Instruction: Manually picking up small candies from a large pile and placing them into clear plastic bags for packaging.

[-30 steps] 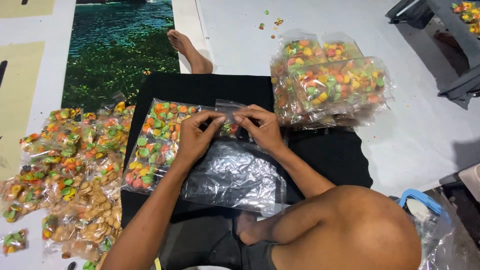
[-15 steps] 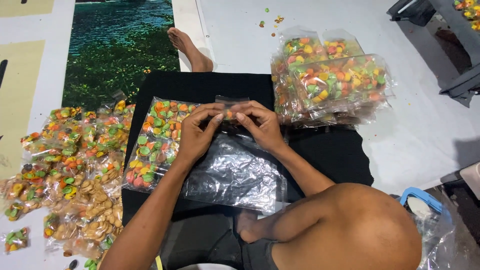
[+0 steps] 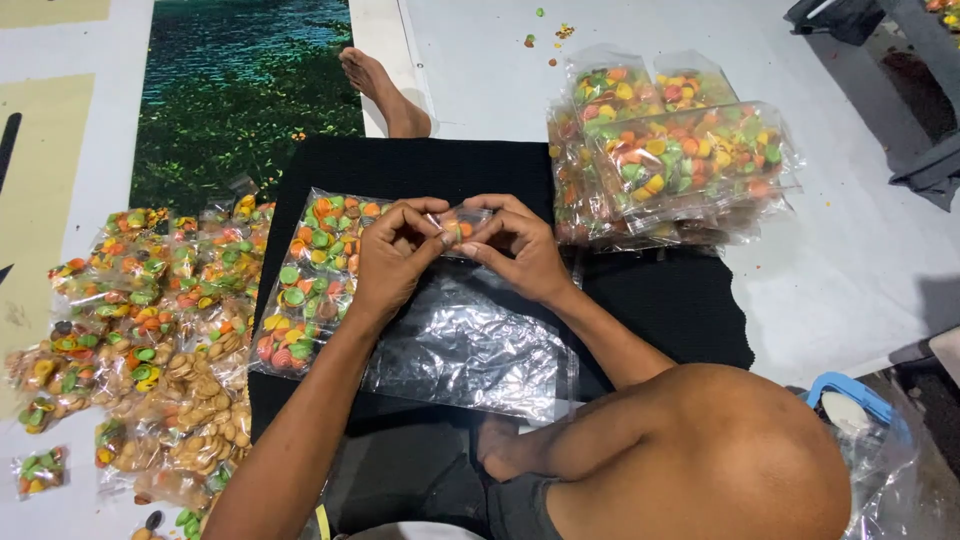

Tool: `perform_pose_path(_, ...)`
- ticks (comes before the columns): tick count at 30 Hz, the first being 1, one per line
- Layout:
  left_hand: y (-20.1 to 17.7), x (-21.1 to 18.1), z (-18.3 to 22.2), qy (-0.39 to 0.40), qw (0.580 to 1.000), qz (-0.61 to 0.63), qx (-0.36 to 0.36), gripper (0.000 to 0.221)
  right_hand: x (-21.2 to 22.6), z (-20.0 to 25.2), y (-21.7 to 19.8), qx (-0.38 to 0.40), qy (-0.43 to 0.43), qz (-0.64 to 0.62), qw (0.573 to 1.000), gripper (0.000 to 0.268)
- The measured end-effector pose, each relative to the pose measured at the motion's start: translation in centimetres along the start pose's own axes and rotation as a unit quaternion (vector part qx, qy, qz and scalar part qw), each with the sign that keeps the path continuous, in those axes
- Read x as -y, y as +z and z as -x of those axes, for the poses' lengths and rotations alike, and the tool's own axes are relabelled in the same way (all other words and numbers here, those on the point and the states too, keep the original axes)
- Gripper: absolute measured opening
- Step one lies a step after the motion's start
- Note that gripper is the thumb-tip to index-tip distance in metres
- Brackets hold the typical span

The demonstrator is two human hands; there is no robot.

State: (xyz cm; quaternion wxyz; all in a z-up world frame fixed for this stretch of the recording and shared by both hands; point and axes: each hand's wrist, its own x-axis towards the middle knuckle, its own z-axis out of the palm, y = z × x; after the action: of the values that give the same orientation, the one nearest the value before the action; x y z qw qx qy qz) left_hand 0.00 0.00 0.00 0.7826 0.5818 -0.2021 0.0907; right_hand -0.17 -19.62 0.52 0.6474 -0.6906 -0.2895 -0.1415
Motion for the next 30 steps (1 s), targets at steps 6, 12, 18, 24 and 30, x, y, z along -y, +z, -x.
perform_pose_path(6,0.1,-0.3,-0.1,-0.047,0.999,-0.003,0.004,0.047,-0.9,0.2,0.0,-0.009,-0.006,-0.004,1.0,0.013)
perform_pose_path(12,-0.3,0.4,0.0,-0.073,0.995,-0.067,0.0,0.038,-0.2,0.1,-0.2,-0.006,0.027,-0.014,1.0,0.027)
perform_pose_path(18,-0.2,-0.2,0.3,-0.07,0.994,-0.085,0.002,0.029,-0.3,0.3,-0.2,0.011,0.047,0.015,0.999,0.037)
perform_pose_path(24,0.0,-1.6,0.0,-0.041,0.991,-0.125,0.014,0.013,0.0,-0.2,-0.3,-0.03,0.003,0.043,0.999,0.01)
perform_pose_path(30,-0.4,-0.3,0.0,0.047,0.986,-0.155,0.05,0.018,0.0,-0.1,-0.1,-0.014,0.0,0.038,0.999,0.018)
